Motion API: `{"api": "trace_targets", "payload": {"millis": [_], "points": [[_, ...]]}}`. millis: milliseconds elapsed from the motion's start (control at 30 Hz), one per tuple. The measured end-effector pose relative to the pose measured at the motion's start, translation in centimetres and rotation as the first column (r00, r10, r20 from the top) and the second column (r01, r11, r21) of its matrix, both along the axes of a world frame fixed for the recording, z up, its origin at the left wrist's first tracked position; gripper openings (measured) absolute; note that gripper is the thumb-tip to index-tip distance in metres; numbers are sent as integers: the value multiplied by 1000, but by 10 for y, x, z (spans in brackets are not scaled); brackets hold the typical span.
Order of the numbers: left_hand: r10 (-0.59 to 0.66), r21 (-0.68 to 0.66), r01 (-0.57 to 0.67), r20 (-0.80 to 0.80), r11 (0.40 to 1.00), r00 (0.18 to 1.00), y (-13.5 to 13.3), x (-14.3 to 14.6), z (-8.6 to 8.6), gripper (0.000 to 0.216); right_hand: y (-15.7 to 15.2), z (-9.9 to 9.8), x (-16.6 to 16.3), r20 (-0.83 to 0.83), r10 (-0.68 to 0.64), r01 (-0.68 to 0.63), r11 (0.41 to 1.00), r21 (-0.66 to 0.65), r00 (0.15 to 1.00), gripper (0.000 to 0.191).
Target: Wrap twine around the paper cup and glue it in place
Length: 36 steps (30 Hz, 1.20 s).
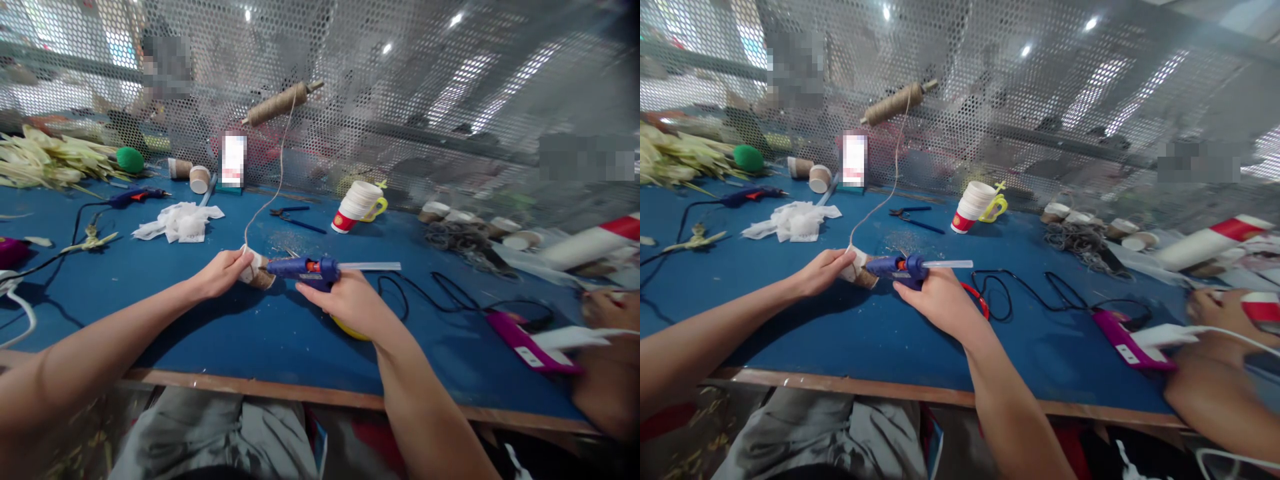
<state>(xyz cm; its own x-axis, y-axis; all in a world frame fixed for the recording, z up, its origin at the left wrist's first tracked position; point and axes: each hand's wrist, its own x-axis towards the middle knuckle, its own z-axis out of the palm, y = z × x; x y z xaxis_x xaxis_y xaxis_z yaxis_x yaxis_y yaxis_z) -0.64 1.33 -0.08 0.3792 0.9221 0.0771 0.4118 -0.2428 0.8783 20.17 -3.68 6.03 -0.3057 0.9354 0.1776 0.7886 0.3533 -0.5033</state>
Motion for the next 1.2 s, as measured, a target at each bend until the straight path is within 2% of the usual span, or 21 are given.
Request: {"api": "trace_targets", "payload": {"millis": [233, 400, 600, 733, 900, 1033, 1200], "points": [[2, -4, -2, 76, 1000, 997, -1, 0, -1, 50, -2, 0, -1, 90, 8, -6, 1000, -28, 996, 20], [19, 1, -19, 83, 1000, 996, 0, 0, -2, 49, -2, -2, 0, 72, 48, -46, 999, -17, 996, 20], [6, -12, -5, 96, 1000, 995, 1, 0, -3, 49, -2, -3, 0, 105, 33, -32, 999, -9, 994, 22], [9, -5, -8, 88, 1000, 996, 1, 0, -4, 50, -1, -3, 0, 92, 50, -49, 999, -12, 995, 22], [5, 7, -5, 32, 1000, 999, 1, 0, -3, 51, 1, -2, 2, 67, -8, 6, 1000, 28, 998, 19], [1, 26, -1, 4, 1000, 1000, 1, -1, -4, 51, 3, -3, 2, 18, -6, 5, 998, 69, 1000, 17], [4, 43, -5, 11, 999, 1000, -1, -2, -3, 48, 5, -1, 1, -14, -27, 28, 998, 59, 1000, 16]]}}
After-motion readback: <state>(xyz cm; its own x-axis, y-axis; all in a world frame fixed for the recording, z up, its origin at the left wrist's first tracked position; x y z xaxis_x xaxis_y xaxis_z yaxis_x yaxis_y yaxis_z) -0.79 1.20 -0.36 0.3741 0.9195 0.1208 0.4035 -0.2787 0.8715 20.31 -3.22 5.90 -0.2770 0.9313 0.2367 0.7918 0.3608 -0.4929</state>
